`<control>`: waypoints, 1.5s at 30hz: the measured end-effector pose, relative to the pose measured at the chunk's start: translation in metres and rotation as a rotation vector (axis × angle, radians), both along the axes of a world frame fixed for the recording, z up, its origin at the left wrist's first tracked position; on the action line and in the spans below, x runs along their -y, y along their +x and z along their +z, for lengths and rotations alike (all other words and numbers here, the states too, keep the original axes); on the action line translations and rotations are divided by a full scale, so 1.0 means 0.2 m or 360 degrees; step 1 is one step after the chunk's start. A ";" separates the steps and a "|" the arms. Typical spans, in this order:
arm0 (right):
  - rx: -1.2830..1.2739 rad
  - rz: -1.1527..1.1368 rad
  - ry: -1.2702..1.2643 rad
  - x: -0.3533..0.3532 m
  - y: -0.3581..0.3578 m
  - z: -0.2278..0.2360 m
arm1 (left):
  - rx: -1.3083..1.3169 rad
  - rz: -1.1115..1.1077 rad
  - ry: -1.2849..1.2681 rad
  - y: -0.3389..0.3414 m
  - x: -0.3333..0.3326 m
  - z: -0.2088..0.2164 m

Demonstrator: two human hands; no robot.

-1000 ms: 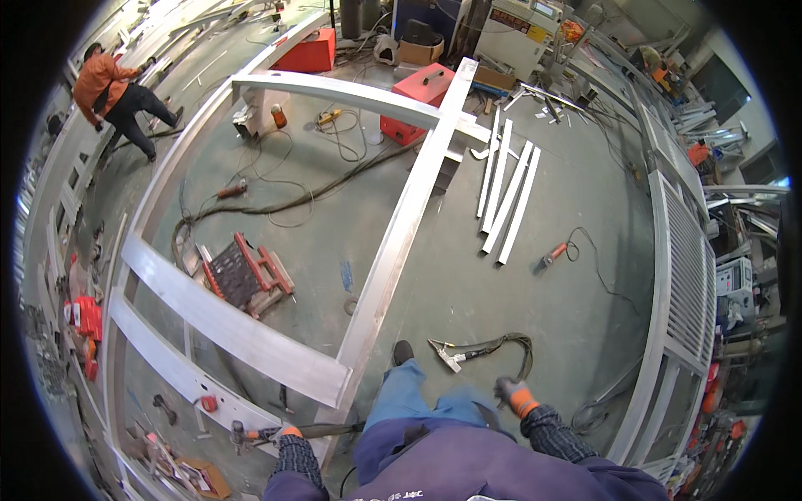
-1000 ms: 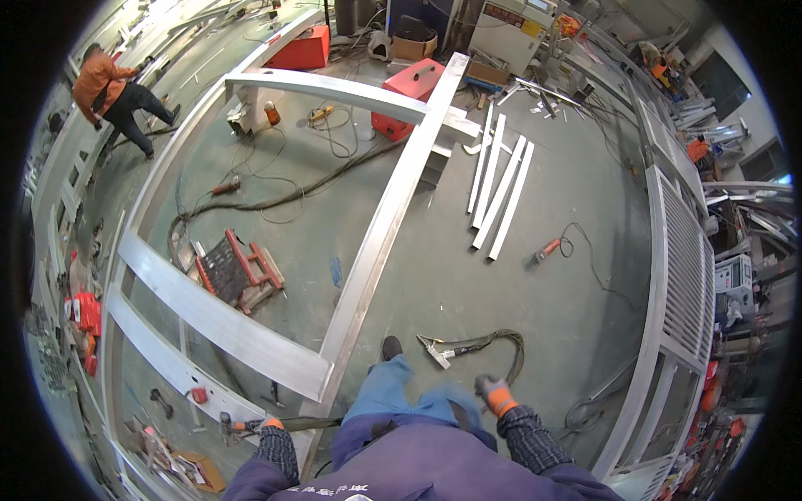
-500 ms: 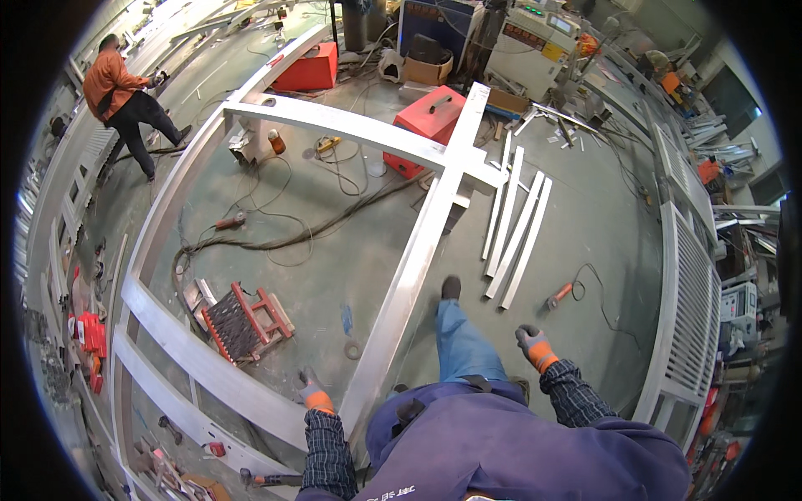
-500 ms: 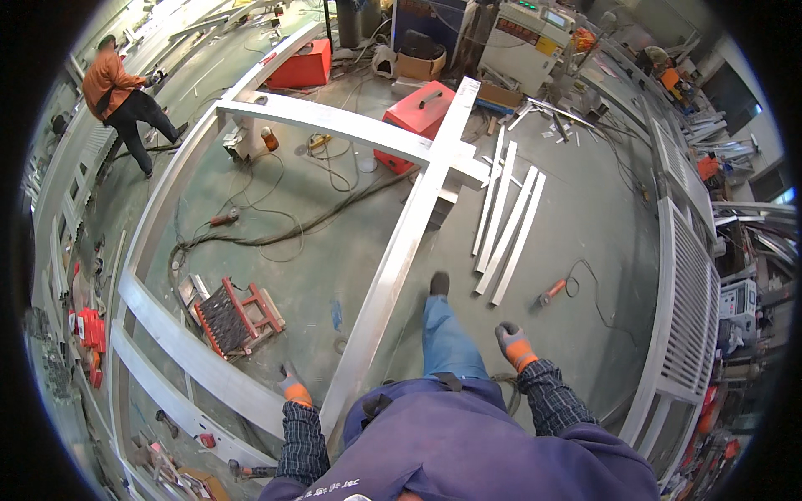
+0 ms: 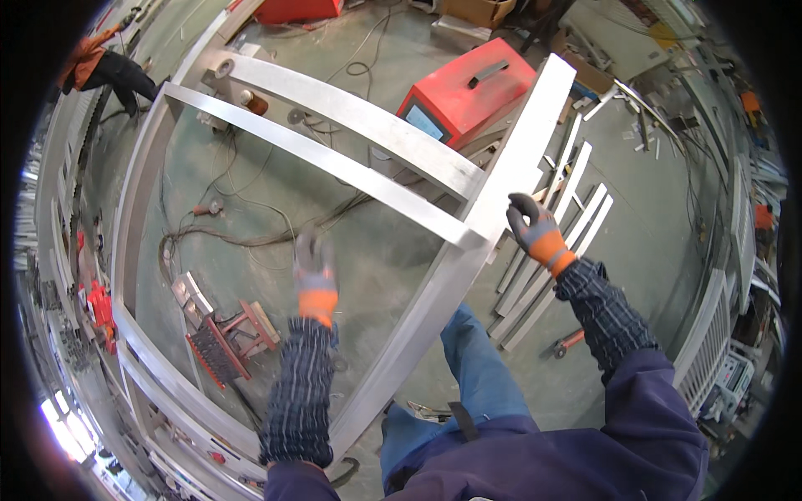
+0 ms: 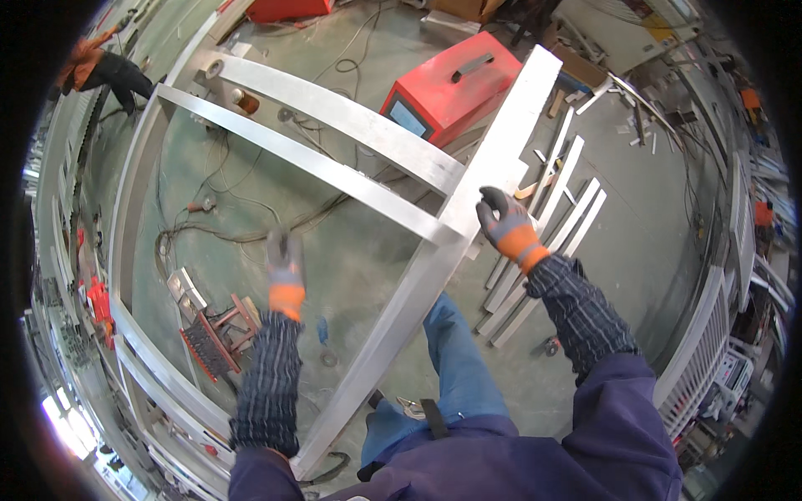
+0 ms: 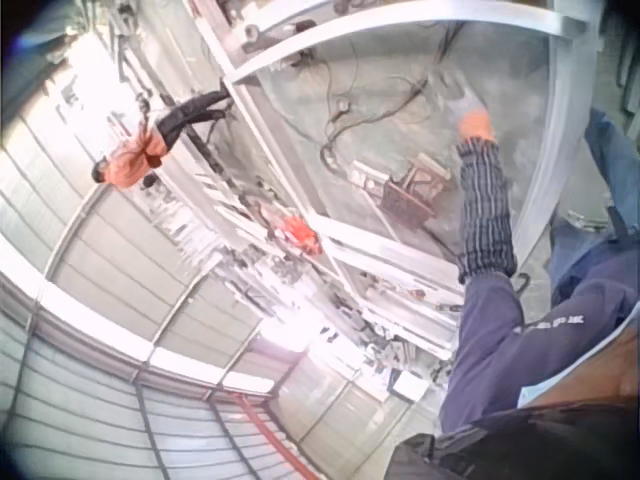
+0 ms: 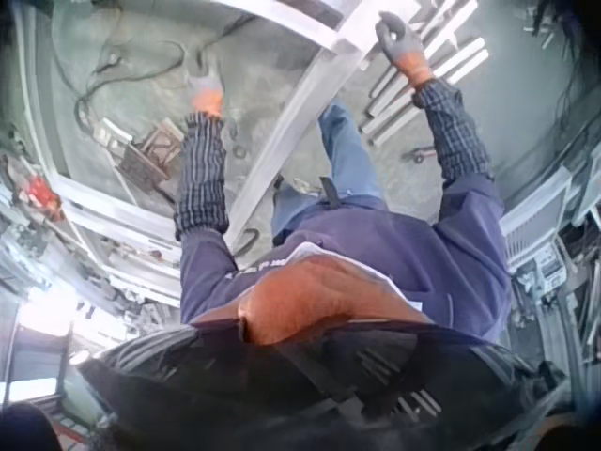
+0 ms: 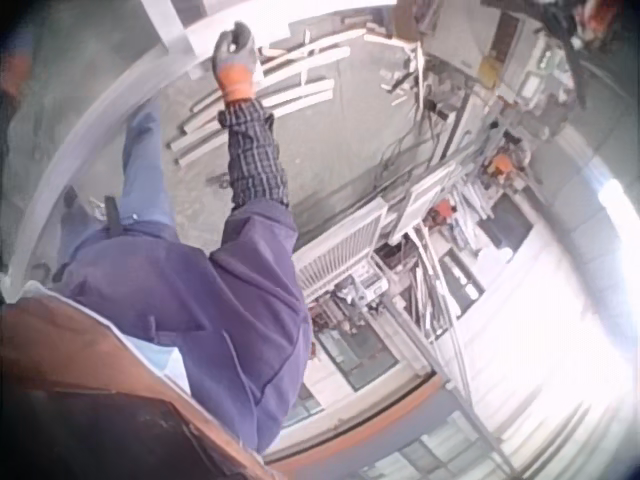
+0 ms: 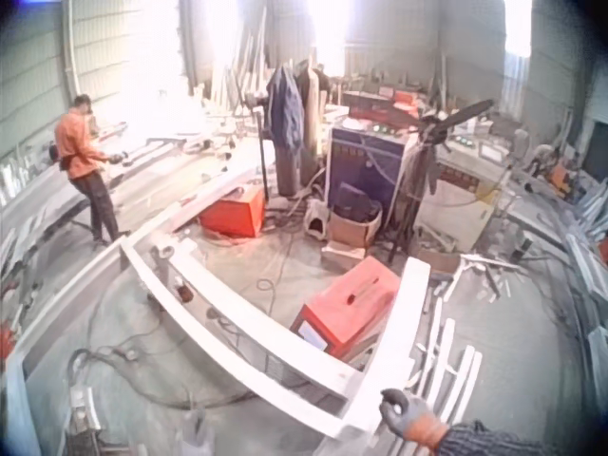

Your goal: The person measures and aligns aluminum frame components, then uses a welding torch to join the pieces. The person also uses a tape measure and a hammer to adjust the frame alignment before welding.

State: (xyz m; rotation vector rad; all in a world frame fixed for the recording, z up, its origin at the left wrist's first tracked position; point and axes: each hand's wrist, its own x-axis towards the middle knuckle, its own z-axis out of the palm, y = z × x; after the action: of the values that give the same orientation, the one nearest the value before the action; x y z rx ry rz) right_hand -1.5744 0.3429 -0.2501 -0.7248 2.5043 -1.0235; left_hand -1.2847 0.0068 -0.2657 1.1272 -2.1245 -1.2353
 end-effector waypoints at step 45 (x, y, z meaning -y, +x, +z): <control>-0.0487 0.2043 0.2035 1.49 -1.16 -1.68 | 0.1100 0.0034 -0.0933 -2.07 0.88 -1.30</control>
State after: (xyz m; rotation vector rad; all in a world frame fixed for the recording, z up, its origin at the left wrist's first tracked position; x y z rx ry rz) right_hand -1.8071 0.0458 -0.5852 -1.5661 1.6098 1.0393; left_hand -1.6979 -0.1699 -0.5266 1.3968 -2.6777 -0.1387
